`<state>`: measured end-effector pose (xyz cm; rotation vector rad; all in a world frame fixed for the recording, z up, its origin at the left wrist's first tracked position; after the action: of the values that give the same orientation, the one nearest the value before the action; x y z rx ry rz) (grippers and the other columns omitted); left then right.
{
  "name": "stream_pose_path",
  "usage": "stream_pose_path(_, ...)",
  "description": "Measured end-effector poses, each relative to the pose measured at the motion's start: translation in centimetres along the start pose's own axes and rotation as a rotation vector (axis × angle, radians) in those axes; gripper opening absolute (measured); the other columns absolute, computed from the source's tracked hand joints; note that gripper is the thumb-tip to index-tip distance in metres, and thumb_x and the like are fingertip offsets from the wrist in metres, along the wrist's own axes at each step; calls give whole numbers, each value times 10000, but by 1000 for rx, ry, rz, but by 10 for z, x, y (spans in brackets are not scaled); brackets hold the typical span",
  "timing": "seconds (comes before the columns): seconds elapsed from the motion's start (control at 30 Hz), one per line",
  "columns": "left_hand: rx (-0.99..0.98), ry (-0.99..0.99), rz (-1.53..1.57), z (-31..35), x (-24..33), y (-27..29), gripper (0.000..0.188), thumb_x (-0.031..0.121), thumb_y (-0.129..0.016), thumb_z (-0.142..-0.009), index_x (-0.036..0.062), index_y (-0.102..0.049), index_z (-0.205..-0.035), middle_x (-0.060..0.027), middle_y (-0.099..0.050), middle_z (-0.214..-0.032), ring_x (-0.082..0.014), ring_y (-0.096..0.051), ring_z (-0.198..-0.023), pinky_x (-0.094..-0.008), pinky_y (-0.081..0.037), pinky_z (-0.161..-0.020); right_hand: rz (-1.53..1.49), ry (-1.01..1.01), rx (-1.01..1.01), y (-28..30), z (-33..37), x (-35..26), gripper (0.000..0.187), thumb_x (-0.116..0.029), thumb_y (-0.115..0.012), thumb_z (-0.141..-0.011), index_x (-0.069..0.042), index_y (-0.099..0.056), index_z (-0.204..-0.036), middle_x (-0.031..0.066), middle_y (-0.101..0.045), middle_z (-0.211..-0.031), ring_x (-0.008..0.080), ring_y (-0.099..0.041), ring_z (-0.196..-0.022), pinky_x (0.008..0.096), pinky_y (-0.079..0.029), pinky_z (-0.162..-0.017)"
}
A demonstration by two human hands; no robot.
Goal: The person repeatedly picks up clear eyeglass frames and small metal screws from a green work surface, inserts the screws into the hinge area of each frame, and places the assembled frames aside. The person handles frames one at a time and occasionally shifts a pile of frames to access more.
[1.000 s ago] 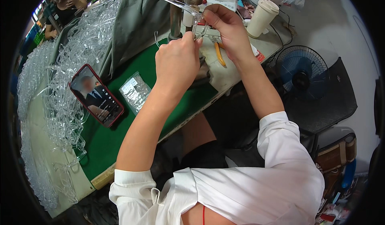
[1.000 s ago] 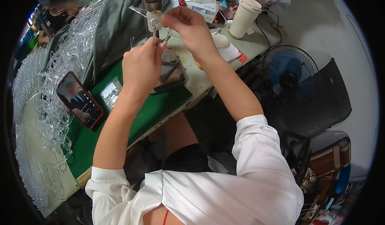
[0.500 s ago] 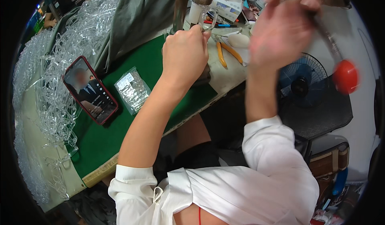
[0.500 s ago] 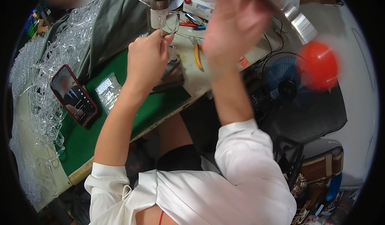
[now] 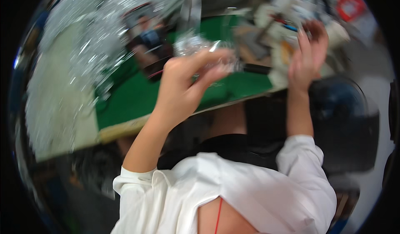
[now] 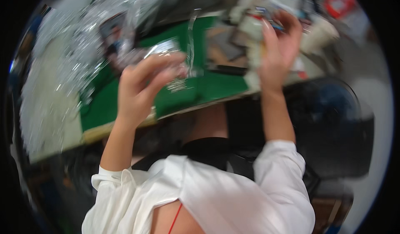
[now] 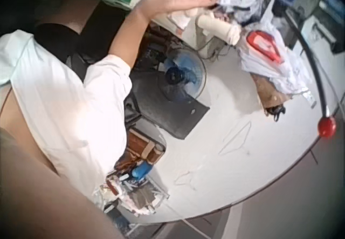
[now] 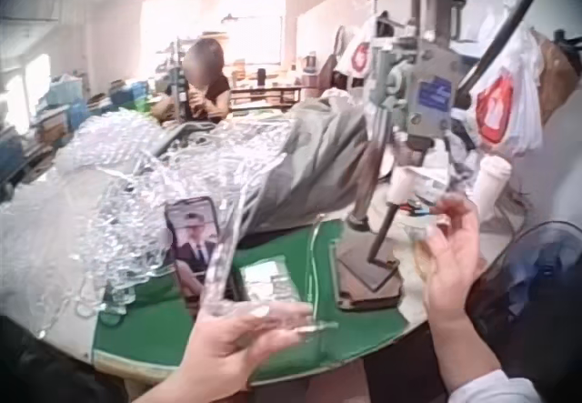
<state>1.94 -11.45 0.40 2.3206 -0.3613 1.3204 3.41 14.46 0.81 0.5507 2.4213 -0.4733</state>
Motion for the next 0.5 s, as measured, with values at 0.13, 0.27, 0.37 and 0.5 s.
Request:
stream_pose_path(0.13, 176, 104, 366, 163, 31, 148, 154, 178, -622, -883, 32, -637, -928, -187, -658, -875, -280, -625, -794, -377, -494, -631, 306, -185, -42, 40, 72, 20, 300, 7, -530, -896, 2, -485, -1193, 86, -531, -1151, 164, -511, -1045, 291, -391, -942)
stream_pose_path(0.27, 500, 403, 146, 298, 63, 254, 227, 241, -589, -917, 26, -602, -988, -110, -577, -758, -238, -569, -772, -341, -470, -687, 292, -236, -48, 52, 75, 27, 249, 10, -520, -917, 26, -495, -1164, 96, -540, -1161, 174, -528, -1060, 285, -393, -952)
stream_pose_path(0.37, 723, 484, 129, 333, 50, 281, 306, 278, -554, -942, 30, -556, -1122, -117, -588, -906, -241, -590, -887, -354, -483, -759, 235, -186, -115, 28, 71, 27, 215, 21, -523, -910, 16, -517, -1125, 81, -531, -1143, 145, -516, -1016, 271, -404, -908)
stream_pose_path(0.5, 1009, 650, 287, 311, -7, 305, 435, 336, -500, -972, -11, -503, -1234, -162, -618, -1093, -264, -626, -1001, -321, -525, -826, 210, -100, -242, -16, 73, 5, 170, 45, -525, -886, -12, -544, -1045, 73, -491, -1135, 118, -491, -949, 231, -395, -843)
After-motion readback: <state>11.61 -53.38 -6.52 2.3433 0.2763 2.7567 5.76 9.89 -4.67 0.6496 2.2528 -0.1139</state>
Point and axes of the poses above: each hand's wrist, its own z-axis away from the middle knuckle, its own y-axis out of the back of the hand, x = y × z, the point moved 1 cm from there along -z, towards the middle knuckle
